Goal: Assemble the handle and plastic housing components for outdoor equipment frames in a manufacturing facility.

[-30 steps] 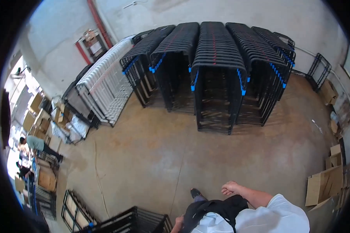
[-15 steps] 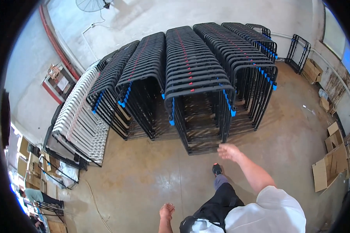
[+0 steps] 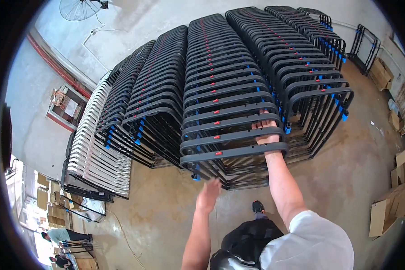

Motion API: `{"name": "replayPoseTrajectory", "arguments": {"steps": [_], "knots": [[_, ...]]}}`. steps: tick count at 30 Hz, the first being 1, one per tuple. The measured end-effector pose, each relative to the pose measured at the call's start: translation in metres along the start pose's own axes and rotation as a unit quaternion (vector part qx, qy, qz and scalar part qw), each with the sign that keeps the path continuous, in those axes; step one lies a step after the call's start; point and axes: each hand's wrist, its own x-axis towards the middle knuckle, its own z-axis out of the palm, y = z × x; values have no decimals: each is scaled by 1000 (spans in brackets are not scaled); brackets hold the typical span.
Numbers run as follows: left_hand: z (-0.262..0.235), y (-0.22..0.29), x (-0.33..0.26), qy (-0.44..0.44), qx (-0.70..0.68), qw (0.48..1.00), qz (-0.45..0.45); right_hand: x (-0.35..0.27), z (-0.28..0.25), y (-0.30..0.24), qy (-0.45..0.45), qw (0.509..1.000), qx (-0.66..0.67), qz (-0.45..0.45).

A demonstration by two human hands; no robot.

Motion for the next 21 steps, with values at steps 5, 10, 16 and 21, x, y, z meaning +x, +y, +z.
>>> {"name": "replayPoseTrajectory", "arguments": {"steps": [5,10,16,21], "knots": [[97,95,127,-77,-235,968,42,-13,16,1,-61,996,58,-3],[132,137,168,-236,-358,883,191,-32,28,-2,-48,995,78,23],[123,123,117,-218,-399,870,191,-94,15,-6,-34,996,82,31],[101,105,50,-221,-394,878,161,-153,-4,-5,-86,993,83,25]]}}
